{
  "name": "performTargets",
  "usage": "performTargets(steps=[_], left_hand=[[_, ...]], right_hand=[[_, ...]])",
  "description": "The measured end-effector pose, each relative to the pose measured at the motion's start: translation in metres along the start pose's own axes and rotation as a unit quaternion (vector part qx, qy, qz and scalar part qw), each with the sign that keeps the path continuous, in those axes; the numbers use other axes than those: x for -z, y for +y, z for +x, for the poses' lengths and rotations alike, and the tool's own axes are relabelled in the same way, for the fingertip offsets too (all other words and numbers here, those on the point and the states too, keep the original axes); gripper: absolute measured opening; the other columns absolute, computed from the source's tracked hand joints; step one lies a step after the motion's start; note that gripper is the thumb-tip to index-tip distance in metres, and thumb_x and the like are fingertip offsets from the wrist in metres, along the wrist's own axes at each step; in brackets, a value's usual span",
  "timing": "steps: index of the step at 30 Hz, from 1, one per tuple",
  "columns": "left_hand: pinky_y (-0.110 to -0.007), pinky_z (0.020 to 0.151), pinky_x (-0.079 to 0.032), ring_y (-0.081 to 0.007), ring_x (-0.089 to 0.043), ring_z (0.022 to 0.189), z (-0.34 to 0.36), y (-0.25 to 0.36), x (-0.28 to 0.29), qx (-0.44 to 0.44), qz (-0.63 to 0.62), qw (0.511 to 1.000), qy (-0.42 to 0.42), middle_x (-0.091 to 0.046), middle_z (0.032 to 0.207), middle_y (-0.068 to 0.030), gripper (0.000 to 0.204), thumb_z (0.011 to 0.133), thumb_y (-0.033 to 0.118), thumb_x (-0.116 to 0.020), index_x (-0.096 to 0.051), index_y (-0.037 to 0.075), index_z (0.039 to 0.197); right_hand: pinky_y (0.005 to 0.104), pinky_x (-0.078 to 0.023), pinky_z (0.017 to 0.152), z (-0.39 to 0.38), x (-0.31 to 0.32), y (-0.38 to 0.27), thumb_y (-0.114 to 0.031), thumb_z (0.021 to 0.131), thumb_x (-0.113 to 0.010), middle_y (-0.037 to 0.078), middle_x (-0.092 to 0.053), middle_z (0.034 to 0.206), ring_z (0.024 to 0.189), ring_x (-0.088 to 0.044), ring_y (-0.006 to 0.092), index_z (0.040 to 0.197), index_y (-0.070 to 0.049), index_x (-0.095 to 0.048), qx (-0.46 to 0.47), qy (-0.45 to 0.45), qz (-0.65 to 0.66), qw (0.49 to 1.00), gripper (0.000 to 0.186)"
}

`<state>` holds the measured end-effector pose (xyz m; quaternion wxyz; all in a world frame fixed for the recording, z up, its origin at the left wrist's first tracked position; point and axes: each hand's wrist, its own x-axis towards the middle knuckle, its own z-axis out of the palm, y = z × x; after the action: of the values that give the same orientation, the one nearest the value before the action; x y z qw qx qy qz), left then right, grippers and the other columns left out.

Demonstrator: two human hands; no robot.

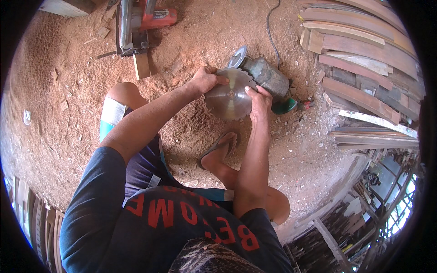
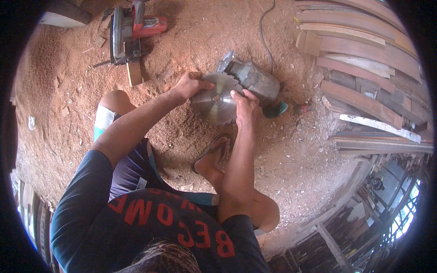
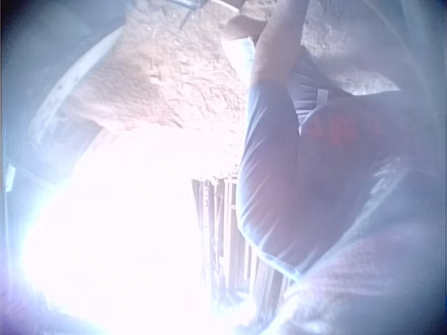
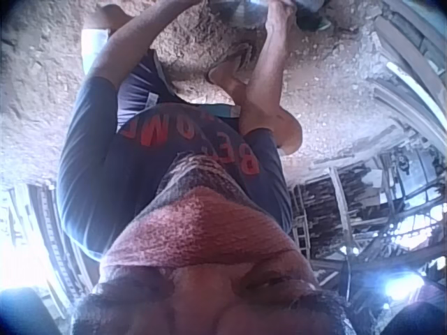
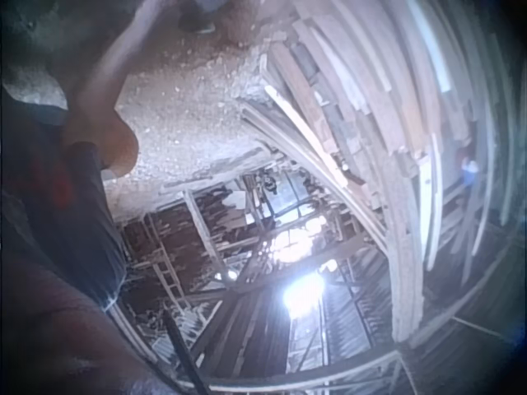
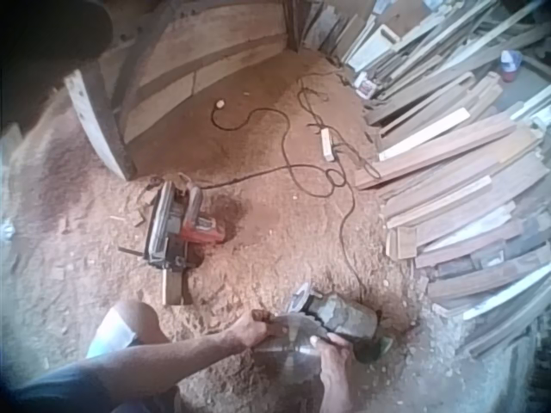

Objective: The person handles a circular saw blade to check its surface and then fits it into a circular saw power tool on the ground.

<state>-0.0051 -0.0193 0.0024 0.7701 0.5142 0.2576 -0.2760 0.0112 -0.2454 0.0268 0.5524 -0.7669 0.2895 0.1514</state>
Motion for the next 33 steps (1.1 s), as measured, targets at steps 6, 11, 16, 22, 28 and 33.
performTargets(steps=[6,11,16,22,28,33], left_hand=[[-0.031,0.069,-0.06,-0.0176,-0.073,0.076,0.001,-0.003,0.002,0.001,-0.009,1.0,-0.001,-0.076,0.092,-0.0107,0.03,0.083,0.013,-0.082,-0.074,-0.001,0.108],[-0.031,0.07,-0.06,-0.0179,-0.073,0.077,0.0,-0.002,0.001,0.008,0.003,1.0,0.001,-0.076,0.094,-0.011,0.031,0.083,0.013,-0.082,-0.074,-0.001,0.109],[-0.031,0.072,-0.059,-0.0179,-0.073,0.078,0.002,-0.004,0.003,0.006,0.008,1.0,-0.001,-0.076,0.094,-0.0107,0.032,0.082,0.014,-0.083,-0.073,-0.001,0.109],[-0.033,0.072,-0.06,-0.0186,-0.073,0.077,0.001,-0.004,0.003,-0.002,-0.006,1.0,-0.009,-0.076,0.093,-0.0119,0.033,0.08,0.012,-0.083,-0.073,-0.002,0.108],[-0.031,0.088,-0.056,-0.0152,-0.072,0.092,-0.002,0.007,0.014,-0.077,0.007,0.99,-0.115,-0.077,0.1,-0.0086,0.031,0.085,0.009,-0.083,-0.071,0.002,0.112],[-0.03,0.092,-0.055,-0.0126,-0.071,0.095,-0.015,0.027,0.014,-0.107,0.069,0.98,-0.155,-0.077,0.1,-0.0063,0.021,0.088,0.003,-0.081,-0.073,0.003,0.108]], right_hand=[[0.0366,-0.049,0.102,-0.007,-0.006,-0.007,-0.001,0.079,-0.081,0.024,-0.064,0.126,0.112,-0.064,0.0273,0.135,0.02,-0.051,0.005,-0.002,0.025,1.0,0.067],[0.0357,-0.049,0.101,-0.006,-0.004,-0.004,-0.001,0.08,-0.081,0.022,-0.065,0.124,0.11,-0.064,0.0259,0.134,0.019,-0.053,0.009,0.002,0.019,1.0,0.064],[0.0349,-0.05,0.099,-0.005,-0.005,-0.002,-0.001,0.08,-0.08,0.02,-0.066,0.121,0.109,-0.064,0.0248,0.133,0.019,-0.054,0.015,-0.005,0.042,0.999,0.062],[0.0317,-0.051,0.094,-0.007,-0.001,-0.008,-0.001,0.081,-0.081,0.015,-0.069,0.116,0.102,-0.065,0.0197,0.126,0.015,-0.061,0.032,-0.011,0.021,0.999,0.052],[0.0254,-0.05,0.077,-0.033,0.011,-0.052,-0.008,0.088,-0.076,0.002,-0.073,0.094,0.082,-0.063,0.0092,0.104,0.004,-0.073,0.096,-0.183,0.031,0.978,0.02],[0.0269,-0.051,0.074,-0.039,0.015,-0.068,-0.012,0.089,-0.076,0.002,-0.072,0.091,0.081,-0.061,0.0081,0.103,0.003,-0.074,0.136,-0.219,-0.051,0.965,0.02]])
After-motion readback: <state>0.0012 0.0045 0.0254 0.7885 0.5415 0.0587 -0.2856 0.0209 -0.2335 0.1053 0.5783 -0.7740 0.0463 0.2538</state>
